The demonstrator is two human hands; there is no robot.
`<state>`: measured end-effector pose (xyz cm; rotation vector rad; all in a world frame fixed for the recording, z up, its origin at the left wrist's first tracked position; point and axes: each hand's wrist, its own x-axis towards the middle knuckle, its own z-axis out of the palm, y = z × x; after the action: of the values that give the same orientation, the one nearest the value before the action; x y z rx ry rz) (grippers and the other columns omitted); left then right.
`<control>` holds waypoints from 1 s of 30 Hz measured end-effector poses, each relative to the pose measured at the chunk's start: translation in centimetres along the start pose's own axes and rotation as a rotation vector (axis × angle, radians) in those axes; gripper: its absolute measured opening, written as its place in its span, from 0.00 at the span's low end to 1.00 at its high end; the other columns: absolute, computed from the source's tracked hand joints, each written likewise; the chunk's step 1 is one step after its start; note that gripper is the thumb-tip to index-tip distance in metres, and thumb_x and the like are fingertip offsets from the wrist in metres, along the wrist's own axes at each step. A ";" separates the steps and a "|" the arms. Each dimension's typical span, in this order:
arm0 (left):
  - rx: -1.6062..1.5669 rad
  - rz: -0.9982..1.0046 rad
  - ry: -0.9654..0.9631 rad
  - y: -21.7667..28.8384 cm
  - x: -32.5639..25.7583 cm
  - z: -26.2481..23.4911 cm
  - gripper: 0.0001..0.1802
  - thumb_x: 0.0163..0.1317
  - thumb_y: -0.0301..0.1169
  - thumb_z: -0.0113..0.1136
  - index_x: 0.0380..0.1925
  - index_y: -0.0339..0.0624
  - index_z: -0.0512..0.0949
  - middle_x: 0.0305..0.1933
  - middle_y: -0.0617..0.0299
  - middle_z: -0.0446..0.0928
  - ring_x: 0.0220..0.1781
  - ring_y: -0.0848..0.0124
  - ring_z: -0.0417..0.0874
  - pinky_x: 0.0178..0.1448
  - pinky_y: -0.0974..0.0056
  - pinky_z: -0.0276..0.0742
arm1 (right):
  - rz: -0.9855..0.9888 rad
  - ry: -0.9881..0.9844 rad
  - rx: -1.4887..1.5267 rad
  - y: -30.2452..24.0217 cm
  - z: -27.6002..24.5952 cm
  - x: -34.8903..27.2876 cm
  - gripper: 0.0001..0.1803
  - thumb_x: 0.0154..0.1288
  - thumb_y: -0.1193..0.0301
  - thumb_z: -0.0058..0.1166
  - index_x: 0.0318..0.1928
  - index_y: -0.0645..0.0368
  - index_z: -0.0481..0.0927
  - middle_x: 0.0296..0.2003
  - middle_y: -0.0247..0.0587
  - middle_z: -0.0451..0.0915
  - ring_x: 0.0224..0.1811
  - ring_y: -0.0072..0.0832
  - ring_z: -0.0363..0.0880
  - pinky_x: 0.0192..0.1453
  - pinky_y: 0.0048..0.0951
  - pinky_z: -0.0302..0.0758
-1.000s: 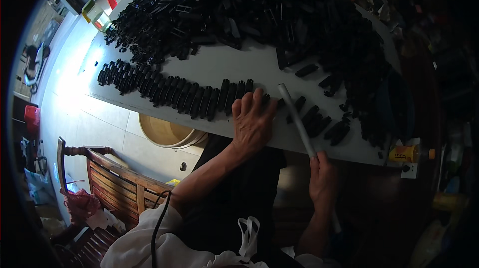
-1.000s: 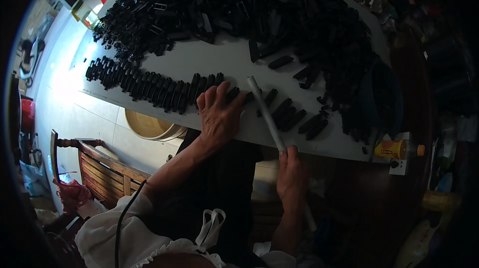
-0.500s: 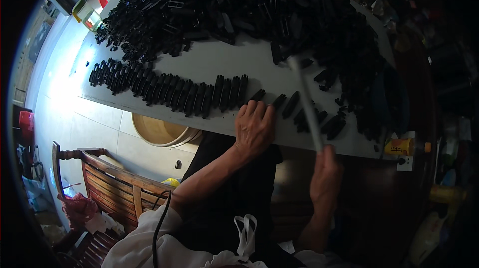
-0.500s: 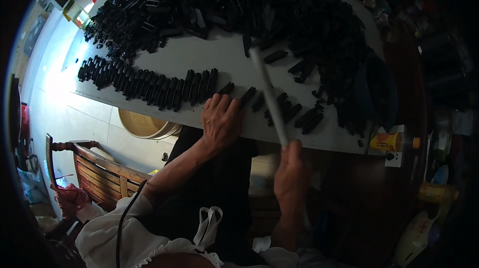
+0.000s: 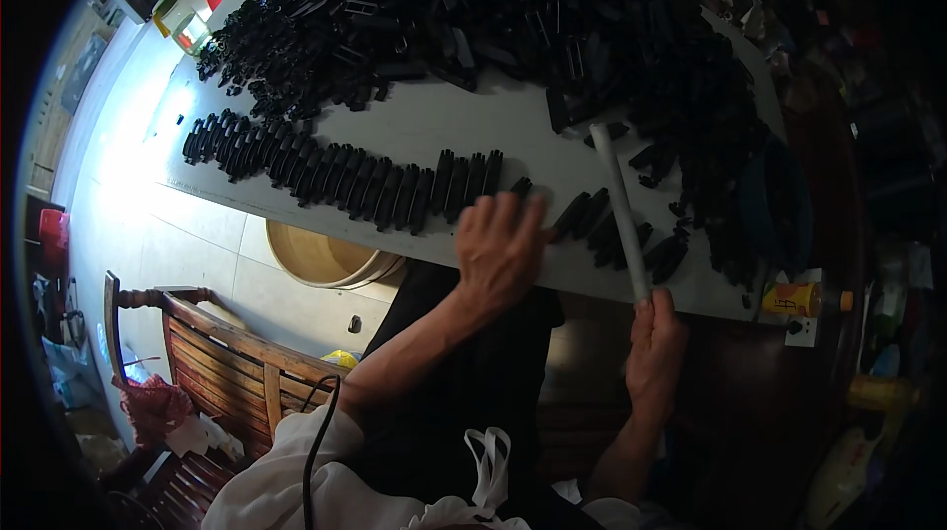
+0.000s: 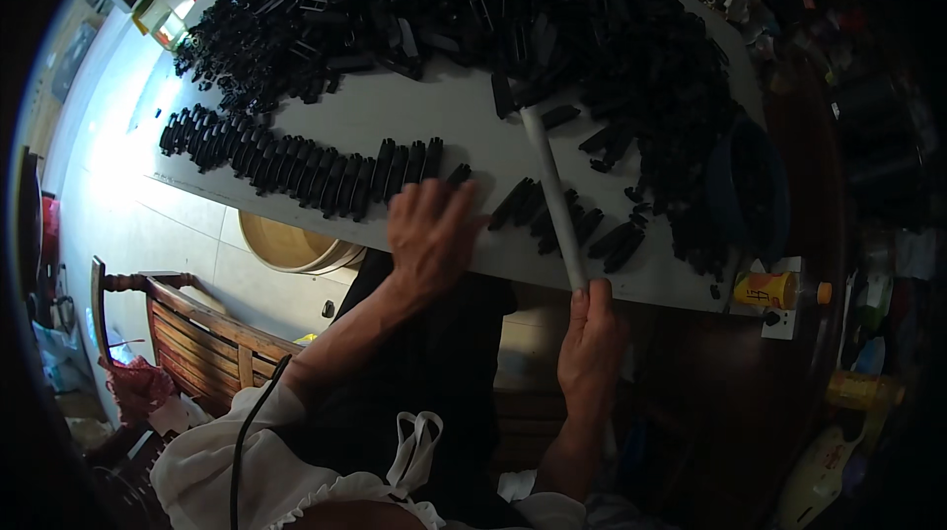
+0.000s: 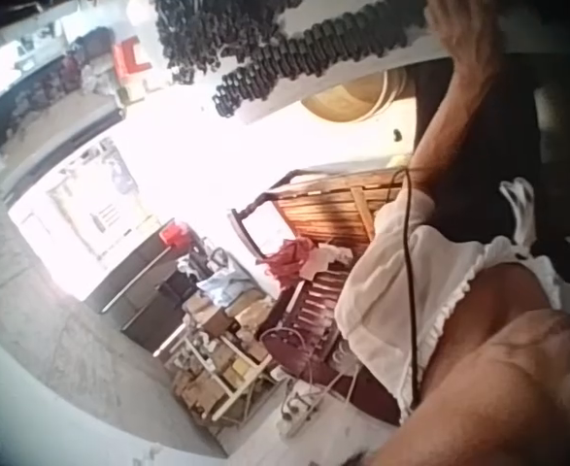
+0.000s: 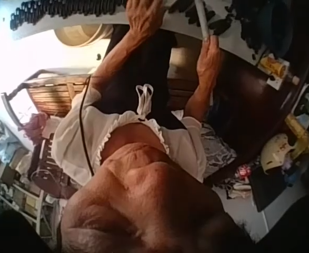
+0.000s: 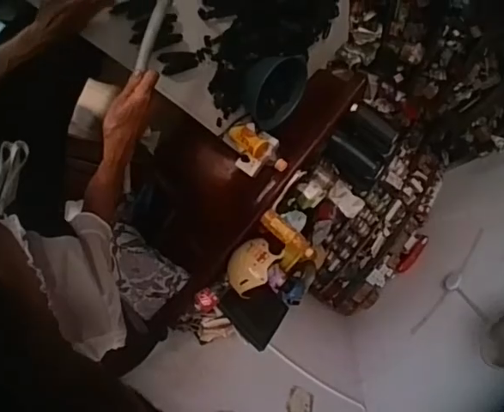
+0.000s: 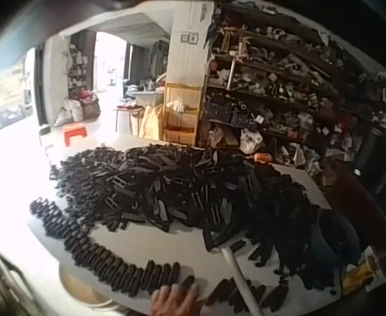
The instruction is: Assembling small black plastic parts and organizing them into rows on a white table.
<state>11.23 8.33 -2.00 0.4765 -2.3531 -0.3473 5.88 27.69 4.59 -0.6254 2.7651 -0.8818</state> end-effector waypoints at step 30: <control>-0.008 -0.064 -0.003 -1.8 -0.1 1.6 0.12 0.44 0.30 0.68 0.28 0.42 0.75 0.32 0.59 0.68 0.37 0.60 0.70 0.41 0.59 0.65 | 0.083 -0.226 -0.177 -2.4 0.4 -0.5 0.11 0.76 0.66 0.39 0.39 0.61 0.69 0.18 0.46 0.74 0.19 0.38 0.76 0.21 0.38 0.66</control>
<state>10.59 6.97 -3.88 0.5485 -2.3423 -0.3873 7.26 25.96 5.67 -0.5924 2.6588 -0.5177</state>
